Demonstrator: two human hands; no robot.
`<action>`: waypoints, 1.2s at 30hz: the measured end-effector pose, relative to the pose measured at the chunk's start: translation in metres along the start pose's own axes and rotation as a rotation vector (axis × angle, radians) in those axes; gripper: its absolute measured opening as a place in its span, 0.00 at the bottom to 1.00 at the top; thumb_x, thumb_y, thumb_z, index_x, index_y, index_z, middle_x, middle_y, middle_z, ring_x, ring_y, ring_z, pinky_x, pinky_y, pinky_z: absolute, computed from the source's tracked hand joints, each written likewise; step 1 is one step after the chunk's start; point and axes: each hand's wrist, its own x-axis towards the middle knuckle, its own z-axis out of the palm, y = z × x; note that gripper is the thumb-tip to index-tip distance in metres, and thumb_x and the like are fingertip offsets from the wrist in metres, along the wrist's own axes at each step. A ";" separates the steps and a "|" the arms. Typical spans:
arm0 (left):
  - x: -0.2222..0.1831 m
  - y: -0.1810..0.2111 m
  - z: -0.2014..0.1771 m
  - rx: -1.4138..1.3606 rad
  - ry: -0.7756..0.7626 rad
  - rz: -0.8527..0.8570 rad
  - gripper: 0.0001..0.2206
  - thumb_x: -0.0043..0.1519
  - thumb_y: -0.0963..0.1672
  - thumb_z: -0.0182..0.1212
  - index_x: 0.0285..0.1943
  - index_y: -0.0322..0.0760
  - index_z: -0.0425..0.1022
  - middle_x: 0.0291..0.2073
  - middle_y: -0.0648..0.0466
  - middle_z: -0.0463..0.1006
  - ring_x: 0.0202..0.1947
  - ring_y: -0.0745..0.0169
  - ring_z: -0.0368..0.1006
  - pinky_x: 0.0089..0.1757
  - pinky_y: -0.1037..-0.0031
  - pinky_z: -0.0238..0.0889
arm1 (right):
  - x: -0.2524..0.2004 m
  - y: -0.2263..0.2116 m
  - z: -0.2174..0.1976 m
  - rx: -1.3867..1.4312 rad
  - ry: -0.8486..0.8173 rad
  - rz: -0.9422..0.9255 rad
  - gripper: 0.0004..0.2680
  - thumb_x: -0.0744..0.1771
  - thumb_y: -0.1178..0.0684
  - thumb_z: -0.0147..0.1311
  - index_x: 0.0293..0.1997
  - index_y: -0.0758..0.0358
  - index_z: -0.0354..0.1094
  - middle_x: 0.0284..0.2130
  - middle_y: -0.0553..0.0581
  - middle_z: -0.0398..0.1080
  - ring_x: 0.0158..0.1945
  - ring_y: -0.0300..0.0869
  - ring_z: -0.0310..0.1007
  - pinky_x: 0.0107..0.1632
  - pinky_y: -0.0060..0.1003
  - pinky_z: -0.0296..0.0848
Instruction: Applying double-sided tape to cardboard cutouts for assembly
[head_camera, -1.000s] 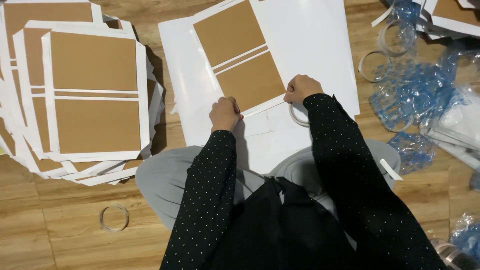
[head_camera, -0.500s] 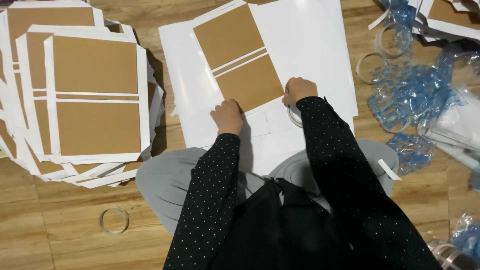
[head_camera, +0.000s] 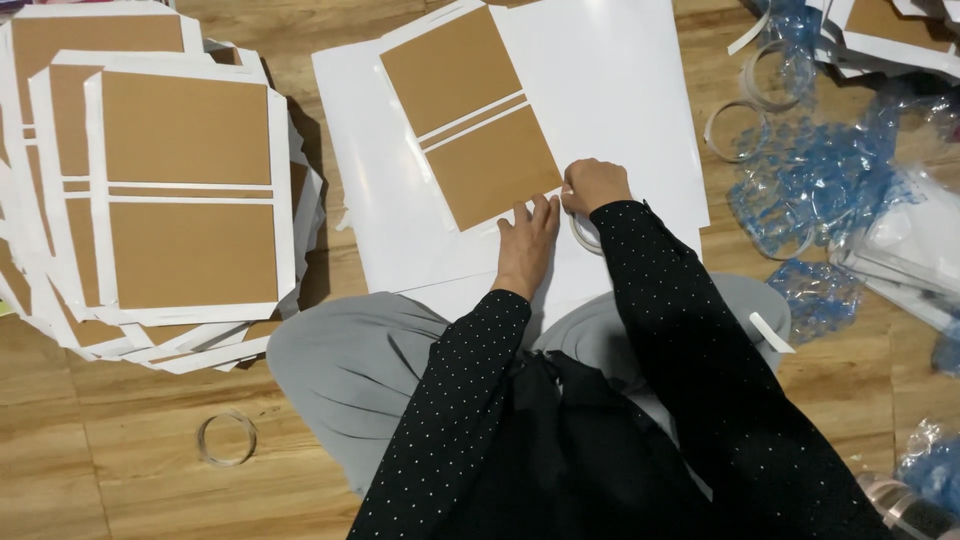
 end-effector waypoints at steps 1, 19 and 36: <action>0.000 0.002 0.004 0.022 0.028 0.010 0.23 0.53 0.40 0.54 0.60 0.42 0.58 0.49 0.48 0.59 0.43 0.47 0.59 0.37 0.57 0.63 | -0.003 -0.001 0.000 -0.034 0.032 -0.024 0.06 0.59 0.52 0.49 0.30 0.60 0.72 0.25 0.62 0.72 0.36 0.55 0.73 0.40 0.49 0.69; 0.004 -0.001 -0.013 0.015 -0.075 0.038 0.27 0.48 0.40 0.59 0.59 0.39 0.58 0.48 0.48 0.57 0.44 0.48 0.58 0.37 0.54 0.69 | -0.050 0.031 -0.040 0.239 0.383 0.004 0.12 0.66 0.43 0.44 0.39 0.64 0.56 0.27 0.66 0.69 0.34 0.58 0.71 0.38 0.51 0.67; -0.031 -0.085 0.033 -1.132 -0.003 -0.984 0.30 0.54 0.46 0.54 0.66 0.39 0.48 0.56 0.44 0.51 0.56 0.41 0.51 0.53 0.56 0.53 | -0.090 -0.059 -0.034 0.047 -0.040 0.015 0.29 0.64 0.32 0.30 0.65 0.67 0.38 0.38 0.70 0.69 0.47 0.57 0.68 0.49 0.50 0.65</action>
